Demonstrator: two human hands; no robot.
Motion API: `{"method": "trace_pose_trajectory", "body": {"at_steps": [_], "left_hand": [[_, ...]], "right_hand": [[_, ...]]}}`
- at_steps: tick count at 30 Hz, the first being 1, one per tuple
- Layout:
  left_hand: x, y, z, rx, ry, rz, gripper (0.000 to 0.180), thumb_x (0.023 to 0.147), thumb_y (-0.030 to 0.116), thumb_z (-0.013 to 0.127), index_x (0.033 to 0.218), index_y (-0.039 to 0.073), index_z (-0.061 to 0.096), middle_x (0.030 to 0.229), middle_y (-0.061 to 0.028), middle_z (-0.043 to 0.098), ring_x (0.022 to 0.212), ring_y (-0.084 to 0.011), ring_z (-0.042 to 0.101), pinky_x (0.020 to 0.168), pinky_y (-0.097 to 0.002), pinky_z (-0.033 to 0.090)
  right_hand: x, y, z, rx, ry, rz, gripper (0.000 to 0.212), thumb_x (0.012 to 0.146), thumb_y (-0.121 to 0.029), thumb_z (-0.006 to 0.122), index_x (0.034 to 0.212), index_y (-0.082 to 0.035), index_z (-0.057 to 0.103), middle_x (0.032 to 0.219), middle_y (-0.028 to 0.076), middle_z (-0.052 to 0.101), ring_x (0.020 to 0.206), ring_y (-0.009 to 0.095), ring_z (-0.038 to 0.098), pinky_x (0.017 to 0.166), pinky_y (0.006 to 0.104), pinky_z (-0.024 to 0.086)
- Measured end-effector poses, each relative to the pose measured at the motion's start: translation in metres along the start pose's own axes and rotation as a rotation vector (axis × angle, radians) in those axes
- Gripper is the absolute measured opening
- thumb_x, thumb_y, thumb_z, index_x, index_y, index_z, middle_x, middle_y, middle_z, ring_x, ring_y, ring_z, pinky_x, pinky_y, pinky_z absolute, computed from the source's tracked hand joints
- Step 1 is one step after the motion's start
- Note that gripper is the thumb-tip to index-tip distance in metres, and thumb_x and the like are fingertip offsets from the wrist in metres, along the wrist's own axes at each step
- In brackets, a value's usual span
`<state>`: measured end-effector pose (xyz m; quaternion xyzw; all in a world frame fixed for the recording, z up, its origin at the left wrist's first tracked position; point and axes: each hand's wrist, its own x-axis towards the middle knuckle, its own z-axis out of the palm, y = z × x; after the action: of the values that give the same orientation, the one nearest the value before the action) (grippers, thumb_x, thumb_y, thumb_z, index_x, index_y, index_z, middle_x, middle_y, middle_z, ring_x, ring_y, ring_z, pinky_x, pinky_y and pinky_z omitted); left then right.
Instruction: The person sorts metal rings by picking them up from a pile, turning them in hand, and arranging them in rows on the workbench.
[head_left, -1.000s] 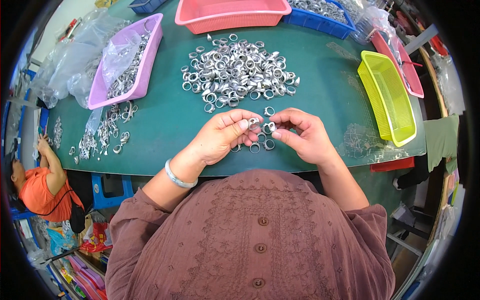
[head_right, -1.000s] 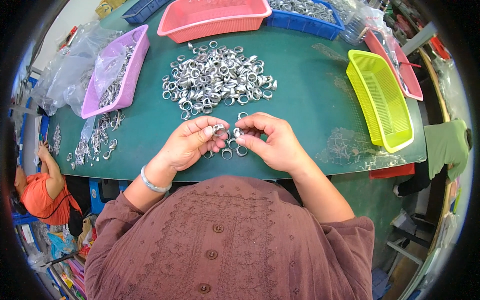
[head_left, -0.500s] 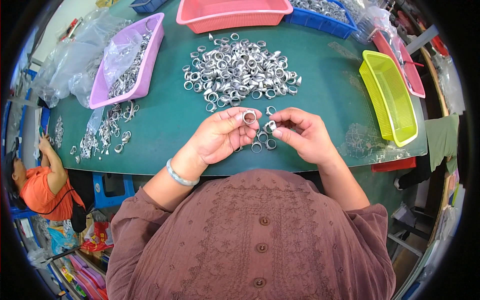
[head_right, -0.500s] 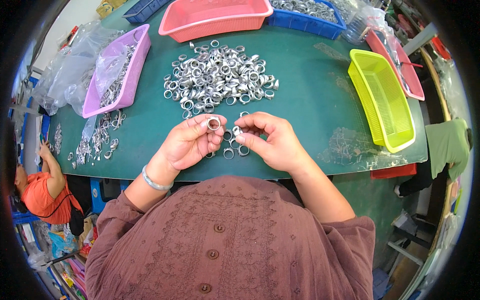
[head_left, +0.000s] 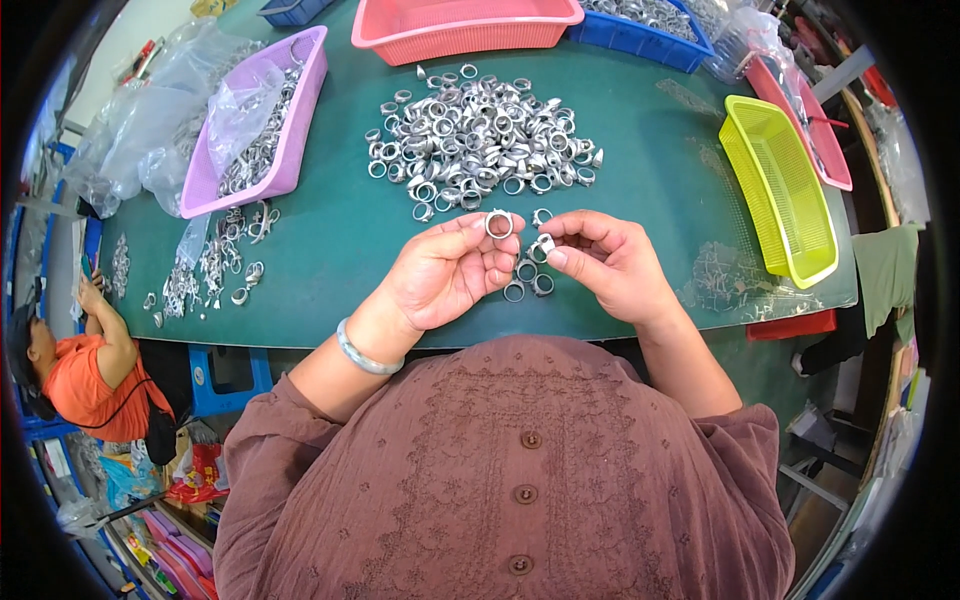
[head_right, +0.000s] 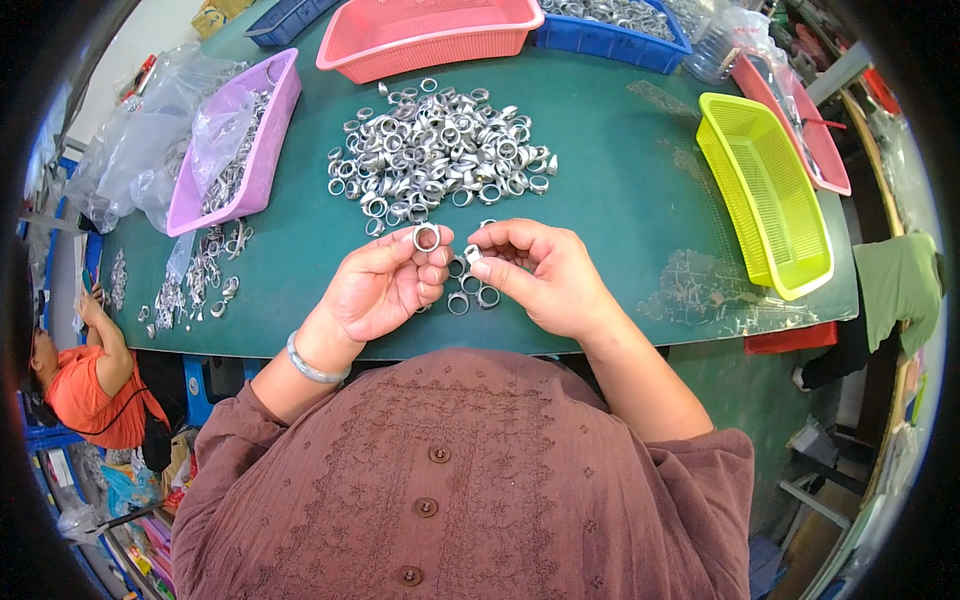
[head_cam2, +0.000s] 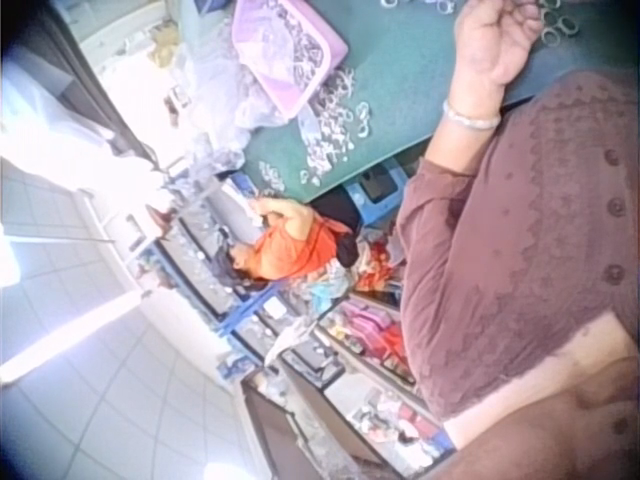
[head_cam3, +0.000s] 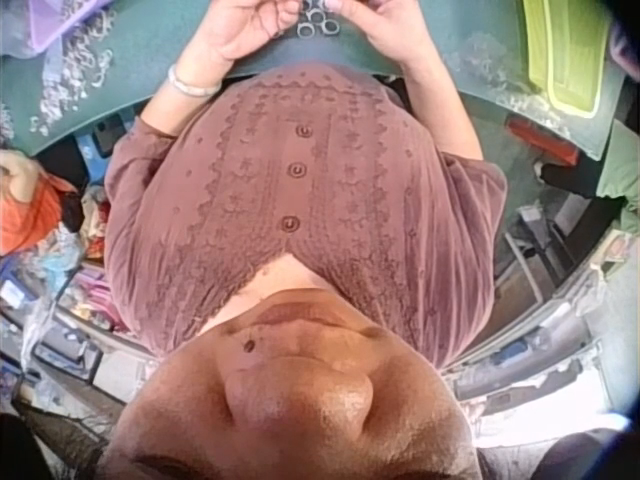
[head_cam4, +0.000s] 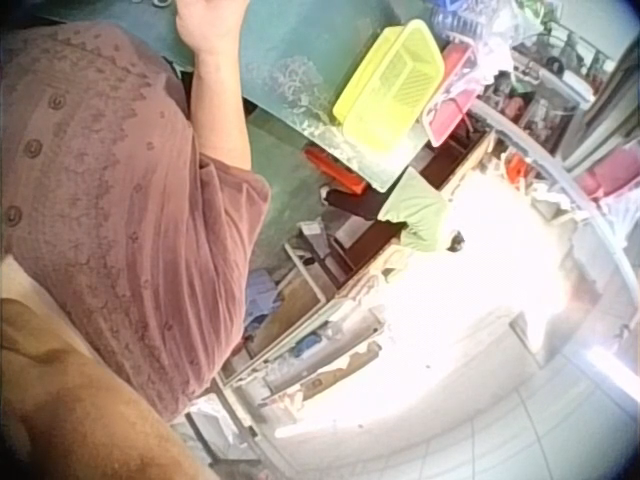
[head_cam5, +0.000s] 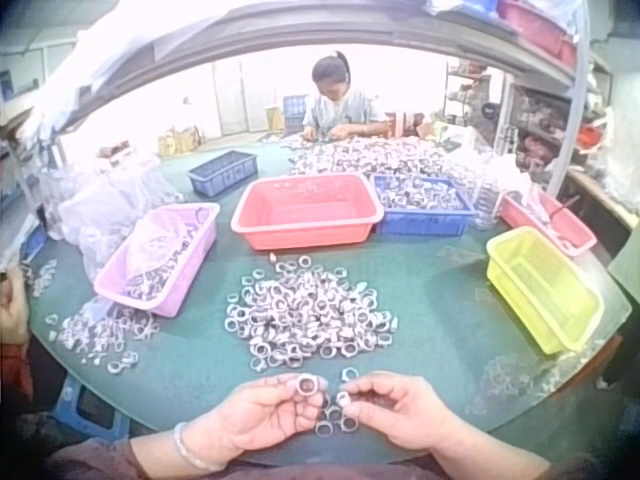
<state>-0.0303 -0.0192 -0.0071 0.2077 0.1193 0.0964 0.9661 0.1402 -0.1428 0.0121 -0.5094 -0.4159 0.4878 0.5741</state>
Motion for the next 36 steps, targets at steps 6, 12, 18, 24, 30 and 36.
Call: {"method": "trace_pose_trajectory", "body": {"at_steps": [6,12,18,24,30,36], "left_hand": [[0.0,-0.001,0.002,-0.014,0.017,0.002,0.028,0.09,0.017,0.044,0.11,-0.003,0.048,0.092,-0.0076,0.054,0.079,-0.0133,0.052,0.069,-0.0243,0.045],[-0.001,-0.002,0.004,-0.038,0.028,-0.008,0.029,0.091,0.018,0.042,0.111,-0.003,0.047,0.091,-0.0071,0.054,0.077,-0.0126,0.051,0.068,-0.0236,0.045],[0.0,-0.002,0.004,-0.021,0.023,-0.019,0.029,0.092,0.019,0.041,0.111,-0.002,0.047,0.09,-0.0071,0.054,0.075,-0.0121,0.051,0.066,-0.0232,0.044],[-0.001,-0.002,0.005,0.012,0.022,-0.017,0.028,0.092,0.019,0.041,0.11,-0.002,0.047,0.088,-0.0065,0.055,0.074,-0.0121,0.051,0.066,-0.0229,0.044],[-0.003,-0.004,0.008,0.063,0.059,0.004,0.027,0.091,0.019,0.043,0.107,-0.001,0.049,0.087,-0.0063,0.057,0.073,-0.0123,0.053,0.065,-0.0223,0.044],[-0.003,-0.004,0.01,0.071,0.048,0.003,0.026,0.09,0.018,0.044,0.107,-0.001,0.049,0.086,-0.0065,0.057,0.072,-0.0127,0.053,0.064,-0.0222,0.045]], "right_hand": [[0.001,0.0,0.001,0.025,0.003,0.001,0.022,0.08,-0.006,0.061,0.1,0.004,0.057,0.088,0.003,0.059,0.078,0.007,0.055,0.069,0.0207,0.046],[0.002,-0.003,0.003,0.045,0.022,0.041,0.023,0.081,-0.008,0.06,0.101,0.003,0.056,0.089,0.003,0.06,0.08,0.007,0.055,0.071,0.0216,0.046],[0.005,0.003,-0.001,0.216,-0.007,0.101,0.025,0.085,-0.013,0.056,0.105,0.002,0.055,0.088,0.006,0.061,0.074,0.01,0.056,0.068,0.0236,0.045],[0.006,0.005,-0.003,0.453,-0.053,0.136,0.025,0.087,-0.012,0.053,0.107,0.002,0.053,0.089,0.009,0.061,0.075,0.014,0.057,0.068,0.0249,0.045],[0.006,0.01,-0.004,0.525,-0.081,0.147,0.026,0.088,-0.013,0.051,0.108,0.002,0.053,0.091,0.009,0.061,0.077,0.015,0.058,0.069,0.0259,0.045],[0.004,0.008,-0.002,0.543,-0.068,0.15,0.026,0.088,-0.012,0.051,0.108,0.003,0.053,0.09,0.01,0.061,0.077,0.016,0.059,0.068,0.0264,0.046]]}}
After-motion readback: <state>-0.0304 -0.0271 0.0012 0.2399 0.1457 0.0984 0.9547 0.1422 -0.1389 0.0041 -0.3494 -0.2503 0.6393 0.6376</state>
